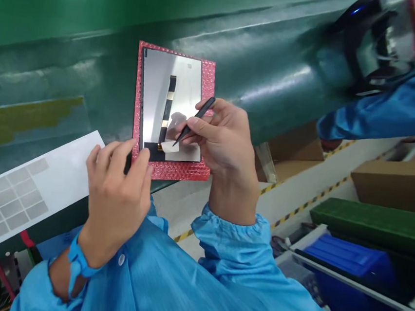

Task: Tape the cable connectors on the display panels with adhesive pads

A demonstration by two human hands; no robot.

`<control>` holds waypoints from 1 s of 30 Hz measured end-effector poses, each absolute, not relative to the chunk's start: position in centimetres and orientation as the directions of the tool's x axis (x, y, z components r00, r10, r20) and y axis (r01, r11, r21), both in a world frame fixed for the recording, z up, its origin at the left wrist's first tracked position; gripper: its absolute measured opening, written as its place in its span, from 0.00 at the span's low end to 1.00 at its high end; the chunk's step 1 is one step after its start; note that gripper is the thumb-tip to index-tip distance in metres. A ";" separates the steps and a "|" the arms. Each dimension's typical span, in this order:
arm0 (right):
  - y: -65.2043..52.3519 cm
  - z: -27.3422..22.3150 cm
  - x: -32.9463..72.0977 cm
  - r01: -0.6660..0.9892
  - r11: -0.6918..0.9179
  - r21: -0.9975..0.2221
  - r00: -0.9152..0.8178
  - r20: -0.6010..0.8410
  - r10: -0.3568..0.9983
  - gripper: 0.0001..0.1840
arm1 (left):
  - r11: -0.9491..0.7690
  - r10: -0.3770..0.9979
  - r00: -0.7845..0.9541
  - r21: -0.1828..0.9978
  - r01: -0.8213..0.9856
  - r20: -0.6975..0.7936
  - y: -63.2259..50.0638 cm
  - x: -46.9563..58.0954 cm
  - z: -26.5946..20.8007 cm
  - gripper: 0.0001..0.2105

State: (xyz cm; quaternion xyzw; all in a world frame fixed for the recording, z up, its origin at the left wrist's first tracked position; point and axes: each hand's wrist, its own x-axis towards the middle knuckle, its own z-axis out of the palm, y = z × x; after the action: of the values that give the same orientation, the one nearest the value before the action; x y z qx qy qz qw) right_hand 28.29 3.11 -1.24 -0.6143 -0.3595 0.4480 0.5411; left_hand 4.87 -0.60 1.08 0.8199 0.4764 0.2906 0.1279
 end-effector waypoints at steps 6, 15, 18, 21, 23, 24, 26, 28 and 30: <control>2.7 -1.7 27.7 0.013 -0.229 -0.973 0.351 -0.210 0.912 0.22 | -0.488 0.872 0.405 0.452 0.747 0.274 0.0 7.1 -0.5 0.13; 1.1 0.1 25.9 -0.006 -0.238 -0.971 0.436 -0.217 0.873 0.22 | -0.517 0.856 0.431 0.436 0.737 0.285 0.1 6.9 0.2 0.13; 0.8 0.3 25.5 0.008 -0.222 -0.975 0.470 -0.193 0.861 0.20 | -0.512 0.859 0.427 0.445 0.735 0.284 0.1 7.0 0.3 0.13; 1.0 0.3 25.3 0.034 -0.229 -0.973 0.482 -0.184 0.857 0.18 | -0.510 0.860 0.429 0.440 0.739 0.277 0.0 7.0 0.5 0.13; 1.1 0.4 25.2 0.036 -0.241 -0.970 0.493 -0.193 0.849 0.18 | -0.506 0.862 0.432 0.434 0.745 0.265 0.0 7.0 0.6 0.14; 1.2 0.5 25.2 0.032 -0.241 -0.970 0.498 -0.194 0.845 0.18 | -0.504 0.864 0.432 0.432 0.748 0.259 0.0 6.9 0.6 0.14; 1.2 0.5 25.2 0.025 -0.233 -0.972 0.502 -0.189 0.844 0.18 | -0.503 0.864 0.433 0.433 0.748 0.256 0.0 6.9 0.6 0.14; 1.2 0.6 25.2 0.034 -0.228 -0.973 0.499 -0.181 0.848 0.18 | -0.505 0.863 0.435 0.435 0.746 0.256 0.0 7.0 0.7 0.14; 1.2 0.6 25.1 0.059 -0.229 -0.972 0.491 -0.171 0.854 0.17 | -0.504 0.864 0.436 0.431 0.748 0.254 0.0 7.0 0.7 0.14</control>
State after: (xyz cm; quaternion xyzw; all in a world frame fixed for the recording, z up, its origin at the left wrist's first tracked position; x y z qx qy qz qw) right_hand 25.14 1.22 0.61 -0.6860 -0.3328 0.3793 0.5243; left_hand 6.96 0.01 0.67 0.8375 0.4812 0.2251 0.1279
